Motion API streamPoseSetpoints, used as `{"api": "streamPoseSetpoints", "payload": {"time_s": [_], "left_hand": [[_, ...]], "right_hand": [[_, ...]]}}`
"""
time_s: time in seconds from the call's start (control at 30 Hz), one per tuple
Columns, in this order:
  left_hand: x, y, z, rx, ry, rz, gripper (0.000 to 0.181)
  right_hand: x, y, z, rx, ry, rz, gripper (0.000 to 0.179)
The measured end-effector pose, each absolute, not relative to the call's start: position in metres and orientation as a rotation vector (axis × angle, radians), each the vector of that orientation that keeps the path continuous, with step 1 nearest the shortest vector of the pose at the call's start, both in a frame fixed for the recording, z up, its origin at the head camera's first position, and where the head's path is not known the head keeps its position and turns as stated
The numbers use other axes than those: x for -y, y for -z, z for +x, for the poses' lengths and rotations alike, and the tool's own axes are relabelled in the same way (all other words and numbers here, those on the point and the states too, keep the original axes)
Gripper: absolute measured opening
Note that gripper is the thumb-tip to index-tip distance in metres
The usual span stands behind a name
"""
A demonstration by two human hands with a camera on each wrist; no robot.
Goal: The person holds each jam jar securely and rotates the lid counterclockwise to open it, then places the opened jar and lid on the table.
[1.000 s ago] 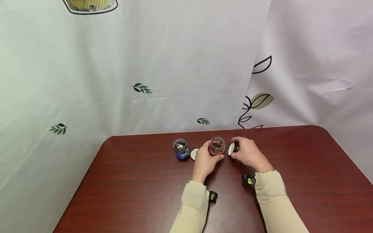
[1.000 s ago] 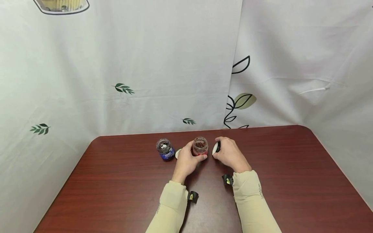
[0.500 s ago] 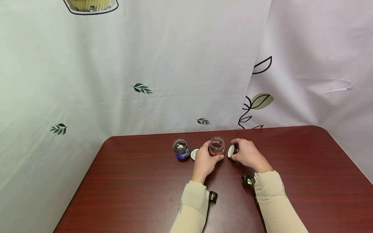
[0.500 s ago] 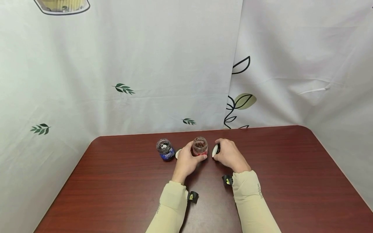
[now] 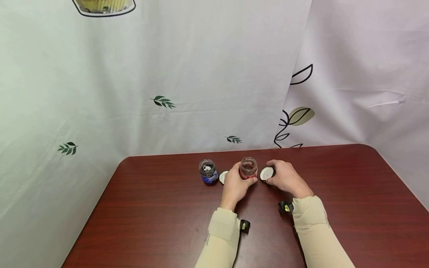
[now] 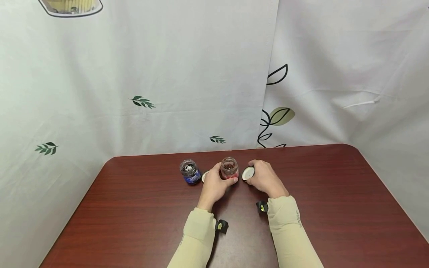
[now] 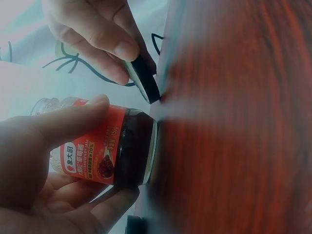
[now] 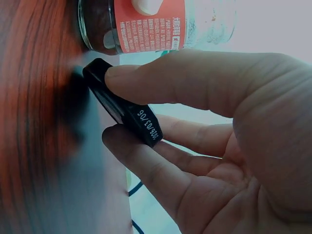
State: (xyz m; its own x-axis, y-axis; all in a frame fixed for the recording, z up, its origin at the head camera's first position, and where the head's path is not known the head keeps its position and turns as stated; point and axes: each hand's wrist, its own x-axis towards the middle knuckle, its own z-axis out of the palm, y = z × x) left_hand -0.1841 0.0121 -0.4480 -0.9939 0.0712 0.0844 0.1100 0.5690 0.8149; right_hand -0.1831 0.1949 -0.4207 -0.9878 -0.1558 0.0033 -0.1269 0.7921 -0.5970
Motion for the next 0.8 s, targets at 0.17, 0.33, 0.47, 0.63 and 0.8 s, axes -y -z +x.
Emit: {"api": "streamPoseSetpoints", "payload": {"time_s": [0.17, 0.33, 0.47, 0.63, 0.8], "left_hand": [[-0.0122, 0.4473, -0.1845, 2.748, 1.424, -0.155, 0.061], [-0.012, 0.4469, -0.1849, 2.751, 1.421, -0.151, 0.061], [-0.0119, 0.447, -0.1849, 2.752, 1.433, -0.151, 0.061], [-0.012, 0.4466, -0.1849, 2.752, 1.442, -0.152, 0.063], [-0.0123, 0.4464, -0.1852, 2.751, 1.446, -0.151, 0.063]], "right_hand": [[-0.1952, 0.4212, -0.1816, -2.915, 0.979, -0.273, 0.057], [-0.1947, 0.4223, -0.1818, -2.909, 0.967, -0.274, 0.056], [-0.1951, 0.424, -0.182, -2.918, 0.959, -0.261, 0.055], [-0.196, 0.425, -0.1813, -2.933, 0.931, -0.249, 0.052], [-0.1957, 0.426, -0.1809, -2.942, 0.885, -0.253, 0.051]]}}
